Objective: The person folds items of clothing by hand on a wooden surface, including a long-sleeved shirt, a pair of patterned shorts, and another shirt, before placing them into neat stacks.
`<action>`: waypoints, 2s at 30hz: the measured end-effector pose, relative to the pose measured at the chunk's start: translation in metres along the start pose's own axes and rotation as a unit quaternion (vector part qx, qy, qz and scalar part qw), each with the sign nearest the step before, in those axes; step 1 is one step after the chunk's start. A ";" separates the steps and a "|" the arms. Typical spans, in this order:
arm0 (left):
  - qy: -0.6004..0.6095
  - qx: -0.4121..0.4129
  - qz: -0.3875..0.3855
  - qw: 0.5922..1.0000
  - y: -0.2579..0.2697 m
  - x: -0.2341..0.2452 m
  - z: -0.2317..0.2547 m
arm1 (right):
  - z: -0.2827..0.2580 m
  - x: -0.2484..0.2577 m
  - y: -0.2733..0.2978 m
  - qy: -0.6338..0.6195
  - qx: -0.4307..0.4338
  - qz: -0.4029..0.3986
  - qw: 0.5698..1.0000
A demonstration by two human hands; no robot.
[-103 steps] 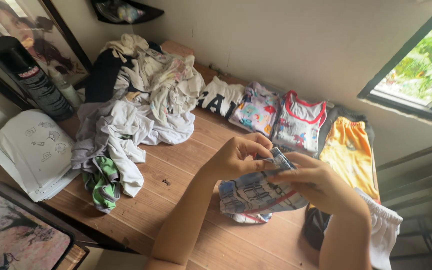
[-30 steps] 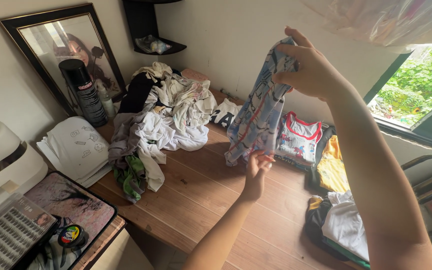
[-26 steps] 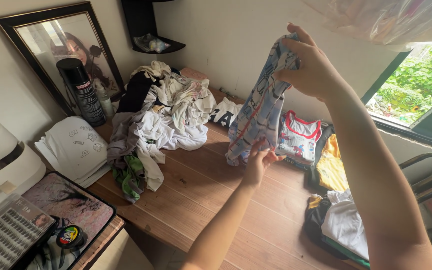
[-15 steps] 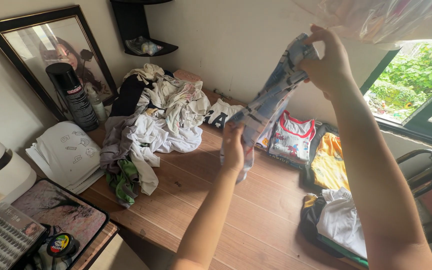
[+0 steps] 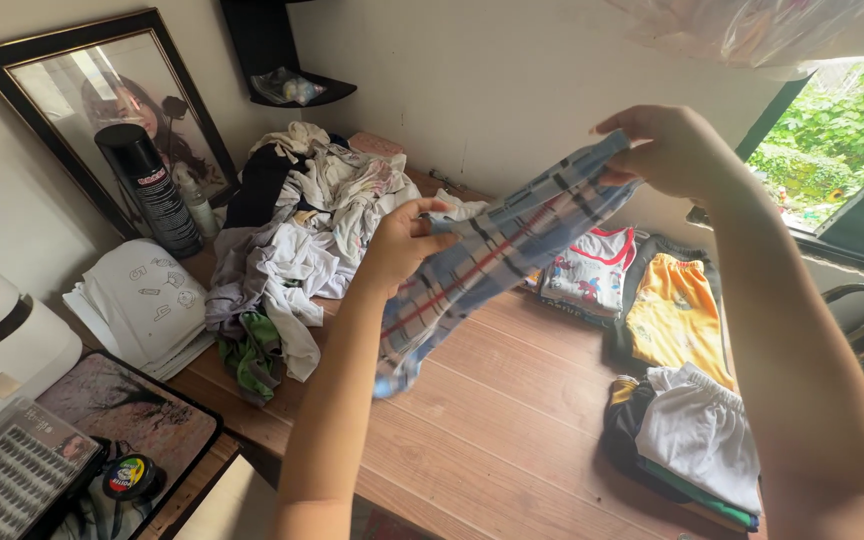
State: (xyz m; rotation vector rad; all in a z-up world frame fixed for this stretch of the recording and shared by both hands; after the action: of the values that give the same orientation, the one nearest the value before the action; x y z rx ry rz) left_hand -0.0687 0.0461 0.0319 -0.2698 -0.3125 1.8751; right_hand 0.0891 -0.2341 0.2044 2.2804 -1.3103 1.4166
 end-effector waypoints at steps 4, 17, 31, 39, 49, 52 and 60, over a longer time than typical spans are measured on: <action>0.112 -0.061 0.005 0.992 -0.004 -0.007 -0.006 | -0.016 0.010 0.005 0.130 0.075 0.093 0.984; 0.113 -0.069 -0.001 0.991 -0.030 -0.006 -0.034 | -0.031 0.027 0.022 0.075 0.228 0.140 0.961; 0.164 0.037 -0.039 0.985 0.024 0.052 -0.014 | -0.041 0.027 0.052 0.058 0.261 0.072 0.961; -0.087 -0.075 -0.107 0.988 -0.039 0.028 -0.112 | 0.184 -0.080 0.062 -0.175 -0.043 -0.101 0.978; -0.363 -0.065 0.163 0.915 0.133 0.010 -0.135 | 0.315 -0.204 0.094 0.062 0.054 -0.156 0.984; -0.395 0.087 0.267 0.875 0.190 0.036 -0.122 | 0.311 -0.205 0.103 0.090 -0.004 -0.142 0.986; -0.383 0.215 0.209 0.874 0.220 0.036 -0.110 | 0.310 -0.207 0.103 0.123 -0.017 -0.145 0.982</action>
State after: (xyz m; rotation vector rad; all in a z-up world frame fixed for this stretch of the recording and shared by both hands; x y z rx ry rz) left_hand -0.2380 0.0222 -0.1479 0.7954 -0.3703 2.3588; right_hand 0.1801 -0.3383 -0.1561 2.0867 -0.8825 1.4989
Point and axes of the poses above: each hand's wrist, its own y-axis away from the middle knuckle, its own x-axis out of the back of the hand, z = x × y, the point moved 1 cm from there along -y, towards the middle knuckle, and after that the axes turned 2 degrees about -x, right-handed, at the moved point
